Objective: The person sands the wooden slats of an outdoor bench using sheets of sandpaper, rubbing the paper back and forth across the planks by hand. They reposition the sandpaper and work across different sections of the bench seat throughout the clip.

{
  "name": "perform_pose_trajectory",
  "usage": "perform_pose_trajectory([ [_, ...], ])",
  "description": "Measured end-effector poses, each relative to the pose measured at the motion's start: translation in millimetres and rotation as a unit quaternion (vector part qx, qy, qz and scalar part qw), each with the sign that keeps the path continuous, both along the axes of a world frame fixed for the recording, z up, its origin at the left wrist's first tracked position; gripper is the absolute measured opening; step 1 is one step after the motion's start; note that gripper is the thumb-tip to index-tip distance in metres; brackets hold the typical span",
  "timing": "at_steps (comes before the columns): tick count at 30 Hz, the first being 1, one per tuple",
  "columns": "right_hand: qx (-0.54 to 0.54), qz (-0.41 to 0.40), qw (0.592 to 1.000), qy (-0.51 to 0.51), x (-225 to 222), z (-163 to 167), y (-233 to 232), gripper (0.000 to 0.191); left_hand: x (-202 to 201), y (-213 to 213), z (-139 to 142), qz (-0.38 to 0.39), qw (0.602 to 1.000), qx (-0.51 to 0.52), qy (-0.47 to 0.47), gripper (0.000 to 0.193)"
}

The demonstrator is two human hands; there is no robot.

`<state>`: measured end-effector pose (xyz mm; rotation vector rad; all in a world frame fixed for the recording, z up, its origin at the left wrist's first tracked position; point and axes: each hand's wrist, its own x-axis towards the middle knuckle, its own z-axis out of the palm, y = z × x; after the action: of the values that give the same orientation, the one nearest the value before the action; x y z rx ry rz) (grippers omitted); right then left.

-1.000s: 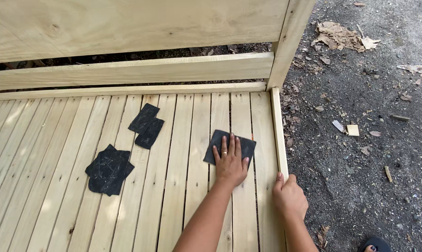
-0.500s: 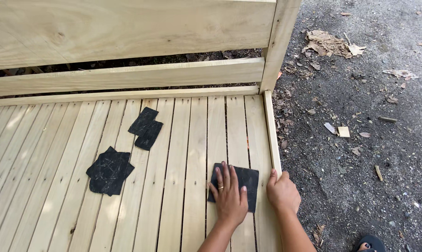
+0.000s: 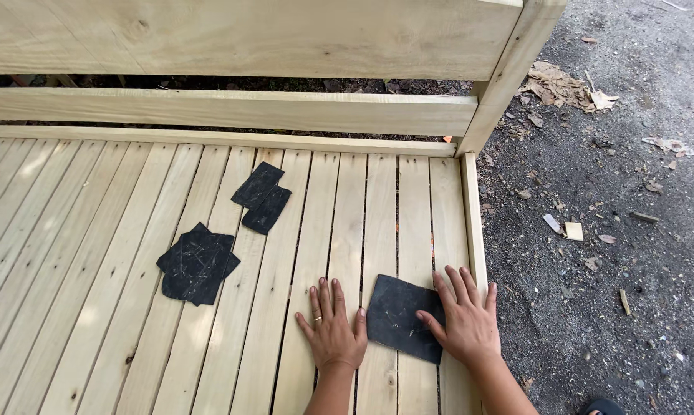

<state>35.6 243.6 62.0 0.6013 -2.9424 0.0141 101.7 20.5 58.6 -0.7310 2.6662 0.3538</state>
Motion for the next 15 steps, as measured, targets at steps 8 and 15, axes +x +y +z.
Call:
perform_pose_trajectory([
  [8, 0.003, -0.114, 0.969, -0.220, -3.1, 38.4, -27.2, 0.073, 0.6, 1.4, 1.0, 0.003, 1.000, 0.001, 0.001, 0.078],
  [15, -0.531, -0.228, 0.816, -0.018, -22.2, 8.5, -20.8, 0.033, 1.0, -0.4, -5.6, 0.000, 1.000, 0.015, -0.009, 0.076],
])
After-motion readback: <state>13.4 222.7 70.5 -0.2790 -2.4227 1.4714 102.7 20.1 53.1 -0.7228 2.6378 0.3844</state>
